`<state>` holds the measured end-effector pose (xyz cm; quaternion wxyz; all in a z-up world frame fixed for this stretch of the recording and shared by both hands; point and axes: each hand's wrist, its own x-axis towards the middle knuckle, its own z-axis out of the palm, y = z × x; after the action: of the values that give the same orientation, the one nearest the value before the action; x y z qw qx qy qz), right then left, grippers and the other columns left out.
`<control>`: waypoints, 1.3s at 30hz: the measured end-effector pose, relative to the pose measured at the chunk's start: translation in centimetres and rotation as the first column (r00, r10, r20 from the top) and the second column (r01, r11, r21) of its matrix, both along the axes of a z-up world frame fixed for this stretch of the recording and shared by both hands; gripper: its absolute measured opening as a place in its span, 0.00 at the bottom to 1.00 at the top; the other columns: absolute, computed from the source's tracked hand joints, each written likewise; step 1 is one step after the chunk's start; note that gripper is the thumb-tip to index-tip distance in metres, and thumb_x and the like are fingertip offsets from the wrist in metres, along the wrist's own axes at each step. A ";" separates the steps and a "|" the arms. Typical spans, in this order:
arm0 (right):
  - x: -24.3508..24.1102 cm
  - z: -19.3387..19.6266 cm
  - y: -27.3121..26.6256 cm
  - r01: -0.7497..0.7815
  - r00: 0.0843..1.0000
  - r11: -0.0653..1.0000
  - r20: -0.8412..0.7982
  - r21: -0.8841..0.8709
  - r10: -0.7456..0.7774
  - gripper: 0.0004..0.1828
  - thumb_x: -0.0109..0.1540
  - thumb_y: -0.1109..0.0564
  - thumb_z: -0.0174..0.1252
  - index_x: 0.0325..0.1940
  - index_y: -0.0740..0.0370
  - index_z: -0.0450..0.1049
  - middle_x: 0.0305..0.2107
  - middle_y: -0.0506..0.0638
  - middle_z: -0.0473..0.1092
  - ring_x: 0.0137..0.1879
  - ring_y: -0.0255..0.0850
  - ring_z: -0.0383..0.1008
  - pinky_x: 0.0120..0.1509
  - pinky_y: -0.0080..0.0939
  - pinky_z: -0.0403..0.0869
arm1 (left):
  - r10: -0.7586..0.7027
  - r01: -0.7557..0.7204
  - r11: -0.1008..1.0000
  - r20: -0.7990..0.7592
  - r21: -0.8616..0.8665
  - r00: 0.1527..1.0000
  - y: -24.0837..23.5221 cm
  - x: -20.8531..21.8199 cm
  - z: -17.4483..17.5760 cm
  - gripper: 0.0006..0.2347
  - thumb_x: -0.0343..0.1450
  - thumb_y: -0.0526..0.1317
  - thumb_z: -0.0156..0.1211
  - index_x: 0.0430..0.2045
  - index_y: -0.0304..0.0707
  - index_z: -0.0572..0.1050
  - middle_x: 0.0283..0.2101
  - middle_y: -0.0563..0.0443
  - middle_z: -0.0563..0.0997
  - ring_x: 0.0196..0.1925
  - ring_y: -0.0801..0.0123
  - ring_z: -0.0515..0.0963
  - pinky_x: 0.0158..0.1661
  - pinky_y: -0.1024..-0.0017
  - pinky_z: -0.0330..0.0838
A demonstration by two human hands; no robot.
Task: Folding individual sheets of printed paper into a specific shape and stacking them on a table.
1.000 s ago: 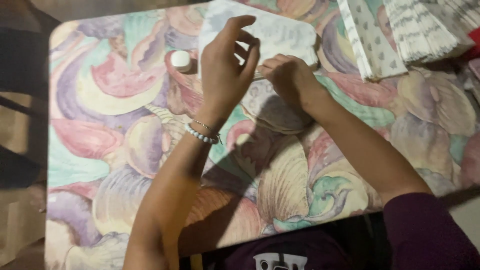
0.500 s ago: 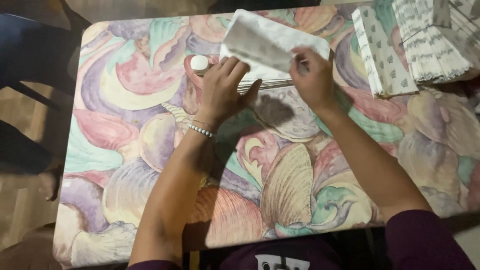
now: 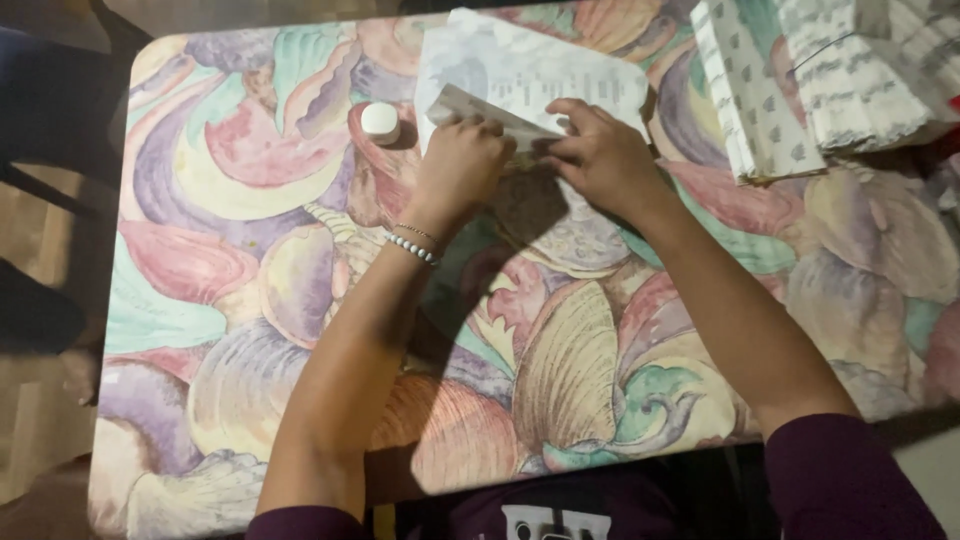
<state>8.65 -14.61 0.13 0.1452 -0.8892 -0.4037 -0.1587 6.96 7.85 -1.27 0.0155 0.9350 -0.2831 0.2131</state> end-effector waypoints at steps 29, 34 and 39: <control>-0.3 0.6 -0.1 0.231 0.916 0.837 -0.402 0.496 -0.014 0.08 0.63 0.62 0.70 0.45 0.66 0.81 0.39 0.55 0.77 0.46 0.44 0.76 0.51 0.38 0.79 | 0.057 -0.035 0.993 0.201 -0.112 0.978 0.0 -0.5 -0.3 0.03 0.64 0.33 0.62 0.26 0.43 0.80 0.32 0.52 0.81 0.34 0.59 0.80 0.39 0.63 0.72; -0.7 0.3 0.6 0.062 0.966 0.901 -0.254 0.430 0.055 0.12 0.61 0.62 0.73 0.46 0.70 0.81 0.39 0.57 0.78 0.46 0.45 0.77 0.53 0.41 0.78 | 0.046 0.014 0.986 0.352 -0.164 0.935 0.2 -1.2 0.8 0.04 0.67 0.33 0.61 0.27 0.44 0.80 0.33 0.54 0.82 0.37 0.60 0.80 0.43 0.63 0.70; -0.6 -0.6 0.4 0.052 0.994 0.862 -0.108 0.505 0.004 0.12 0.62 0.69 0.69 0.51 0.70 0.81 0.43 0.60 0.79 0.49 0.49 0.81 0.55 0.47 0.80 | 0.135 0.023 0.950 0.477 -0.311 0.868 0.1 -1.6 1.2 0.10 0.78 0.51 0.61 0.35 0.46 0.77 0.44 0.55 0.82 0.45 0.66 0.79 0.59 0.61 0.54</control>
<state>8.03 -14.18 -0.50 0.3928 -0.8319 -0.3285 -0.2137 5.35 7.97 -0.09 0.0813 0.8436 -0.2134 0.4860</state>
